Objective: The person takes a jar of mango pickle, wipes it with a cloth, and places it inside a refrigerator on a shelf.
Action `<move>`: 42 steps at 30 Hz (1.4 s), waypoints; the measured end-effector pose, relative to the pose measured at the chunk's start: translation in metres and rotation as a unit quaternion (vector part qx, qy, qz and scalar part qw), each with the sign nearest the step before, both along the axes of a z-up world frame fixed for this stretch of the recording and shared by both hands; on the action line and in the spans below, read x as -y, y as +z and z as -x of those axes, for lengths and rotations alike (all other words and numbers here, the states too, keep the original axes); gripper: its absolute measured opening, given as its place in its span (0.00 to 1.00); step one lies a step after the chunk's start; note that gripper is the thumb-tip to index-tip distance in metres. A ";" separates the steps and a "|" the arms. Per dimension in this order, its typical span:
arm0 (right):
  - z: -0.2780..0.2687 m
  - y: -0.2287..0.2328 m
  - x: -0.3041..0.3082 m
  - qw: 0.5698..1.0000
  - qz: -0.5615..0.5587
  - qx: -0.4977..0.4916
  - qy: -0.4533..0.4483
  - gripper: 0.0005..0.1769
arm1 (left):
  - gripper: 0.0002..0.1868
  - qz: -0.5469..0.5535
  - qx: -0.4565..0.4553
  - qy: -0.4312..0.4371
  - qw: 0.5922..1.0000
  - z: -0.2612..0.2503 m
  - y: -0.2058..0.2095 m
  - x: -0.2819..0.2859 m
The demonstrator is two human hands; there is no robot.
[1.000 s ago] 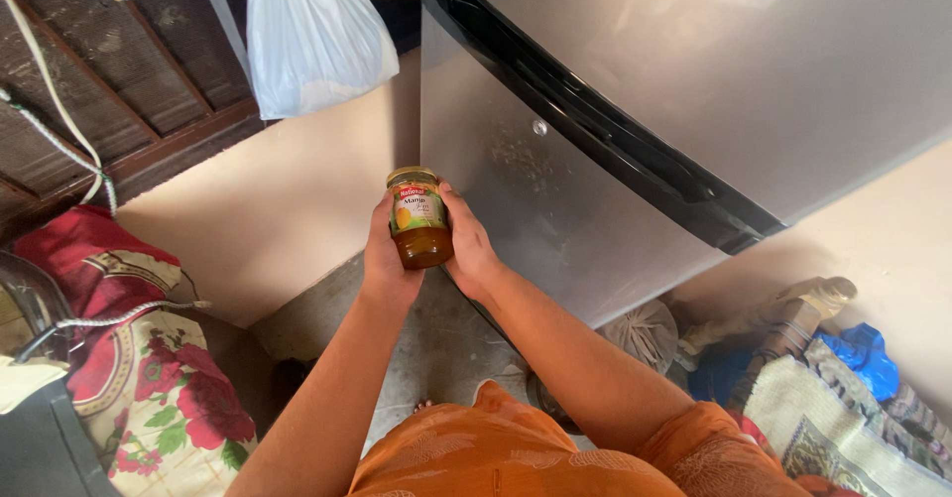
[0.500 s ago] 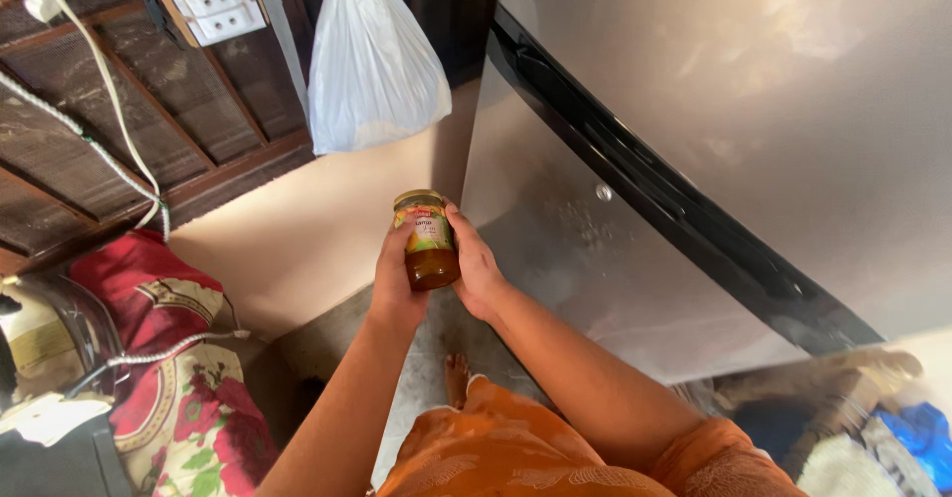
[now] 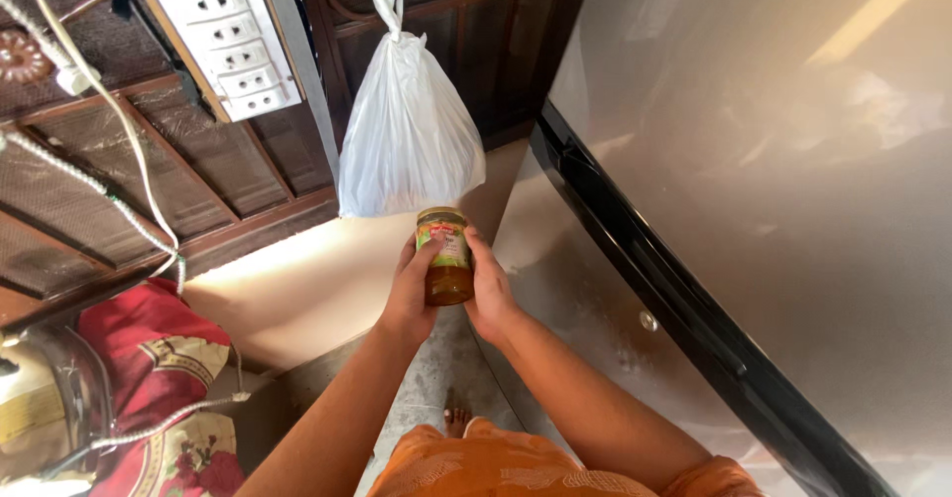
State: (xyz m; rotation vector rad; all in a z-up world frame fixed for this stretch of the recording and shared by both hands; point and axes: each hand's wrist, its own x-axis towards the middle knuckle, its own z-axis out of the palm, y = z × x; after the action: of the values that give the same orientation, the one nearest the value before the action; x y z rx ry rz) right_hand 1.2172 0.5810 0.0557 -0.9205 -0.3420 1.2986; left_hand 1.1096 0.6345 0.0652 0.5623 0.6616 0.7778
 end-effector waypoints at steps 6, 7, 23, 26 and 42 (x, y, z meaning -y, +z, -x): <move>-0.016 0.013 -0.024 0.999 0.003 0.038 -0.010 0.35 | 0.33 0.000 0.031 -0.012 0.999 -0.021 -0.002 -0.029; -0.019 0.018 -0.028 0.999 0.003 0.038 -0.013 0.35 | 0.33 0.000 0.031 -0.016 0.999 -0.025 0.000 -0.035; -0.039 0.039 -0.083 0.971 -0.010 0.175 -0.161 0.41 | 0.29 0.008 -0.001 -0.212 0.977 -0.070 0.027 -0.127; -0.037 0.043 -0.093 0.963 0.004 0.185 -0.195 0.43 | 0.29 0.010 0.040 -0.247 0.968 -0.080 0.022 -0.145; -0.012 0.034 -0.122 0.917 0.057 0.209 -0.335 0.48 | 0.26 0.003 0.016 -0.365 0.931 -0.088 0.008 -0.186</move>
State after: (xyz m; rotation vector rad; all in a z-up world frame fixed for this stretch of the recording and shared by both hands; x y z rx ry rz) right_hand 1.2297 0.7029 0.0898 -1.2770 -0.2461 0.4875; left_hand 1.1973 0.8200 0.0732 0.7256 0.3743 0.0834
